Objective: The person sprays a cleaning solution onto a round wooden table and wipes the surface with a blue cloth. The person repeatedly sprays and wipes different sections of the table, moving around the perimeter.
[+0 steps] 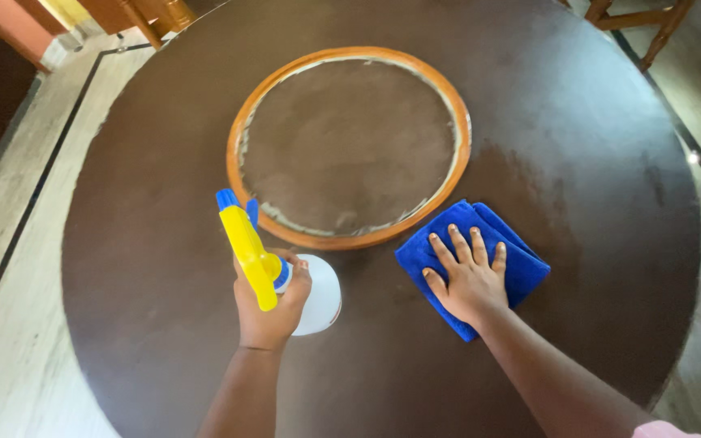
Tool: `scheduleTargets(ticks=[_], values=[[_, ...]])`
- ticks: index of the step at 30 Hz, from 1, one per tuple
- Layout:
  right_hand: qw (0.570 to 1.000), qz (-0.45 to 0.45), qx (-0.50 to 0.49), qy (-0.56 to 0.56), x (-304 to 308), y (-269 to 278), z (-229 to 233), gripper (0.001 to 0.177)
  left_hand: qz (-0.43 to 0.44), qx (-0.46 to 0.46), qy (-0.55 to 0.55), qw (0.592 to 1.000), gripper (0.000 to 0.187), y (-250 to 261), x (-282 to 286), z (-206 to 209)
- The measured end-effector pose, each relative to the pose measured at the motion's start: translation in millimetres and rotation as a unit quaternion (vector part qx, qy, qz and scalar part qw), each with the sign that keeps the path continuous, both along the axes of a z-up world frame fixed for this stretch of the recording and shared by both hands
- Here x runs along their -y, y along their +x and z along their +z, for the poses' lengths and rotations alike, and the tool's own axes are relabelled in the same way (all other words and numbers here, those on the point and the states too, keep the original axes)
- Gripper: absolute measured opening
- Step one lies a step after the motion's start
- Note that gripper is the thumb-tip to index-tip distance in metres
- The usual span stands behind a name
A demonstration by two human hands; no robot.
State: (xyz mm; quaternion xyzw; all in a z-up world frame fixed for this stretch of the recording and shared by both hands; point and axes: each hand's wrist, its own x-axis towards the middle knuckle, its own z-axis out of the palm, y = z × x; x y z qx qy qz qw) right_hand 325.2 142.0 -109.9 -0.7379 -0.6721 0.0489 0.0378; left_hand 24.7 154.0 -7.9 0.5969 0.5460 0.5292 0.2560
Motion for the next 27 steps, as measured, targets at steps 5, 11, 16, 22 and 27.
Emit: scheduleTargets(ticks=[5, 11, 16, 22, 27], values=[[1.0, -0.003, 0.003, 0.007, 12, -46, -1, 0.071, -0.055, 0.037, -0.025, 0.998, 0.027, -64, 42, -8], [0.999, 0.032, -0.001, 0.034, 32, -106, 0, 0.071, -0.057, 0.091, -0.016, 0.994, 0.058, -116, 69, -6], [0.997, 0.074, -0.012, 0.011, 58, -148, 5, 0.073, -0.05, 0.07, -0.043, 0.995, 0.017, -127, 71, -25], [0.987, 0.152, -0.046, 0.011, 94, -168, 11, 0.082, -0.025, 0.068, -0.004, 0.997, 0.029, -116, 68, -23], [0.978, 0.193, -0.074, -0.031, 122, -162, 16, 0.085, -0.015, 0.073, 0.0, 0.997, 0.047, -105, 68, -21]])
